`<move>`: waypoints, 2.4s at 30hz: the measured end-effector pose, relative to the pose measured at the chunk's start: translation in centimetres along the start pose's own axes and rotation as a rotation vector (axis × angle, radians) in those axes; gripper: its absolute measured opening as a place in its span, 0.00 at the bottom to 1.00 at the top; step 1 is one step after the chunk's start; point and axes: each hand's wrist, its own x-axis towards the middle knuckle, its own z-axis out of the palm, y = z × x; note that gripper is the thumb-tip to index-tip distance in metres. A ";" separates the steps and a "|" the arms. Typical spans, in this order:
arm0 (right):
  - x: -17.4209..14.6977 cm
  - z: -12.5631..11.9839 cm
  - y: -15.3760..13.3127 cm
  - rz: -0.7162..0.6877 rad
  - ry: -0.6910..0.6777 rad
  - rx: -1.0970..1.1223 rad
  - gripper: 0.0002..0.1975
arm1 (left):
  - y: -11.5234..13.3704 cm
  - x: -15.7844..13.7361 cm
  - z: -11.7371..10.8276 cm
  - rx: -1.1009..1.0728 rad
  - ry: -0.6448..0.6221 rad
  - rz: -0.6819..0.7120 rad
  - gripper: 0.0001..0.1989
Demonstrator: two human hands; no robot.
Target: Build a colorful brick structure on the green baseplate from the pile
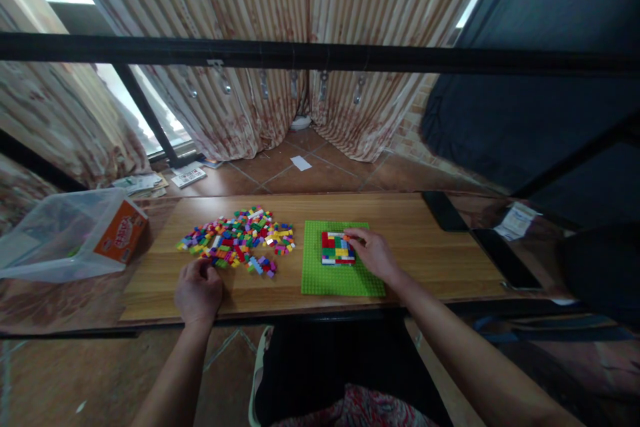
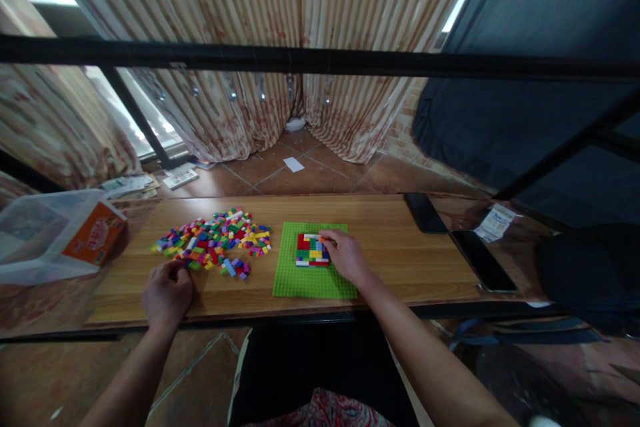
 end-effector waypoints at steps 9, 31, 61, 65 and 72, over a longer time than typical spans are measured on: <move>0.0 -0.2 -0.2 -0.076 -0.037 -0.068 0.11 | 0.0 0.0 -0.1 -0.021 0.001 -0.012 0.12; 0.8 -0.6 -0.5 -0.044 -0.101 -0.025 0.22 | 0.0 0.0 0.0 -0.008 -0.012 -0.013 0.12; 5.5 0.6 1.8 0.403 -0.208 0.225 0.07 | 0.2 -0.2 0.0 -0.014 -0.017 -0.014 0.12; 5.1 0.3 1.3 0.381 -0.152 0.252 0.07 | 0.1 0.0 0.0 -0.007 -0.033 -0.013 0.12; 2.4 -0.9 2.3 0.397 0.213 0.310 0.21 | 0.0 0.0 0.0 0.015 -0.026 -0.002 0.13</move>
